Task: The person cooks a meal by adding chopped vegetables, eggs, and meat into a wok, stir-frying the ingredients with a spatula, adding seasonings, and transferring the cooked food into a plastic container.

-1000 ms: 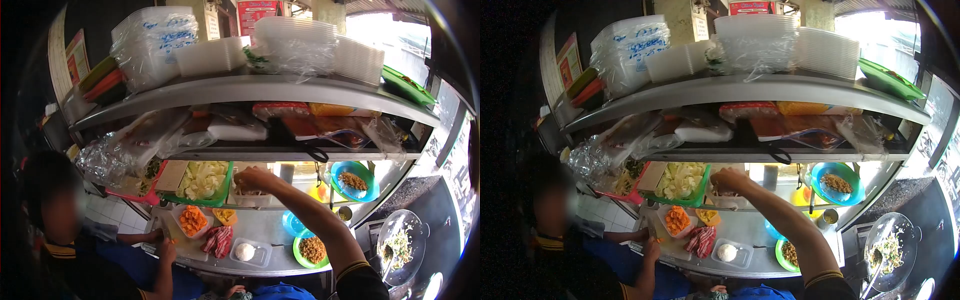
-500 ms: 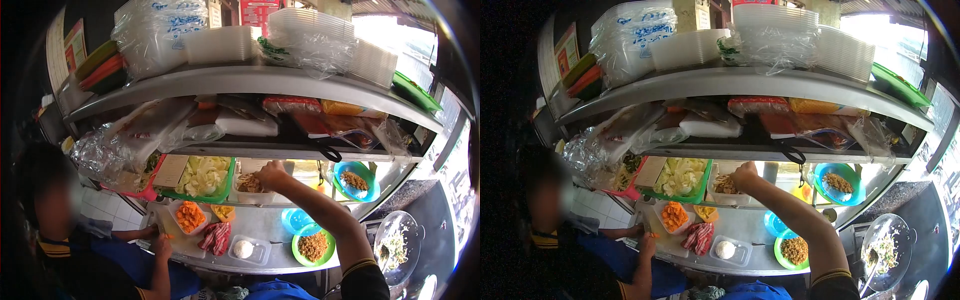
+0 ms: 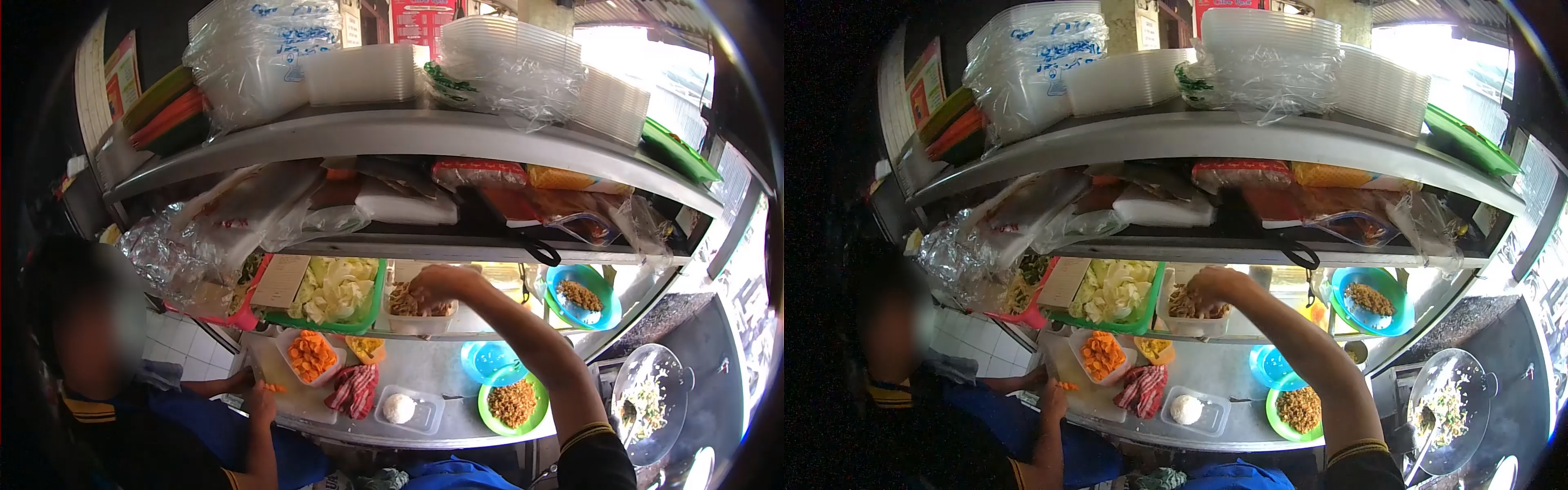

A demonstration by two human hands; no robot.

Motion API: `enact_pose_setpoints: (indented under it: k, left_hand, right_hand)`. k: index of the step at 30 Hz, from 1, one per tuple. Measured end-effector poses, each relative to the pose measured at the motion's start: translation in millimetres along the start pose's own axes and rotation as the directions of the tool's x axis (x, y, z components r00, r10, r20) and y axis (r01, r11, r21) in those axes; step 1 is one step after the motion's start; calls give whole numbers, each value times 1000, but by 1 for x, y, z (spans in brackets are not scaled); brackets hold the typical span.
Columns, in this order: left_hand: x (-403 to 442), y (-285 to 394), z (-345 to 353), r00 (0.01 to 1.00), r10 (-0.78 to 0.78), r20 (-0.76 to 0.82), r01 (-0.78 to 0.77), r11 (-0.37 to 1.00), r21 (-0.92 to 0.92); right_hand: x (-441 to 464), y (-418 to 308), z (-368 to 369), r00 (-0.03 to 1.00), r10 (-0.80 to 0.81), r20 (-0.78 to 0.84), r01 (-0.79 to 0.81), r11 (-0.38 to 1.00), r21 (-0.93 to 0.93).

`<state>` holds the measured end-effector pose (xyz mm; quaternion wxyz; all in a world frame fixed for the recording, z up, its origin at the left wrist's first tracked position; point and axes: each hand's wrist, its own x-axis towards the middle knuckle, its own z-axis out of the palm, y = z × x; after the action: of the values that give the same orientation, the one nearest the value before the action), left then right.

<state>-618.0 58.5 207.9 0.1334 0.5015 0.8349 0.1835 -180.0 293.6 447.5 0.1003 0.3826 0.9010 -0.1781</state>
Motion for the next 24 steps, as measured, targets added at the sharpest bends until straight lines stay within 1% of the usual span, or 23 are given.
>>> enact_pose_setpoints:
  k: [1,2,3,5,6,7,9,10,12,13,15,16,17,18,19,20,21,22,23,24]
  left_hand:
    - [1,0,0,1000,3,-3,-4,1000,-6]
    - [2,0,0,1000,6,-4,-6,1000,-10]
    - [3,0,0,1000,8,-8,-8,1000,-17]
    - [3,-2,-1,1000,15,-13,-15,999,-34]
    - [4,-3,-2,1000,16,-14,-17,999,-44]
    - [4,-4,-3,1000,17,-17,-18,998,-53]
    - [7,-3,-6,999,25,-21,-27,997,-69]
    - [8,-3,-7,999,30,-25,-32,996,-86]
    - [10,-3,-9,999,38,-29,-42,988,-150]
    - [9,-4,-10,998,41,-42,-50,974,-223]
    - [12,-3,-13,997,51,-50,-64,952,-300]
    - [17,-12,-8,996,77,-43,-85,971,-225]
    - [21,-22,-2,992,124,-22,-126,987,-102]
    - [31,-38,10,983,183,4,-183,982,43]
    - [46,-60,28,963,267,45,-271,942,198]
    - [63,-83,47,928,359,101,-370,854,365]
    - [72,-77,52,849,493,191,-502,640,582]
    - [65,-82,52,895,423,146,-438,763,476]
    - [63,-85,53,922,372,103,-382,844,376]
    - [55,-76,44,939,335,75,-342,888,309]
  right_hand:
    - [-9,-10,0,1000,1,13,1,985,-171]
    - [-9,-18,6,998,60,-19,-63,962,-264]
    - [-6,-22,9,998,63,-23,-67,963,-261]
    - [-2,-27,14,974,126,-189,-178,941,-290]
    - [3,-21,19,965,77,-250,-158,933,-323]
    - [5,-16,20,965,79,-251,-159,934,-321]
    - [5,-10,14,965,49,-257,-94,982,-166]
    - [3,-7,10,965,48,-258,-93,982,-167]
    - [-4,1,1,947,82,-311,-41,990,134]
    - [-5,8,-3,948,82,-306,-42,990,135]
    - [-6,22,-7,848,63,-526,74,969,235]
    - [-8,29,-7,848,68,-525,71,968,240]
    - [-11,36,-6,797,61,-601,112,963,246]
    - [-14,40,-6,739,56,-672,152,957,247]
    - [-27,30,-13,737,63,-673,146,957,249]
    - [-48,8,-26,766,152,-625,117,922,368]
    - [-60,-5,-33,790,235,-566,85,872,481]
    - [-49,4,-23,753,246,-611,126,857,500]
    - [-44,9,-20,751,249,-611,124,856,501]
    - [-41,11,-17,811,226,-540,204,755,623]
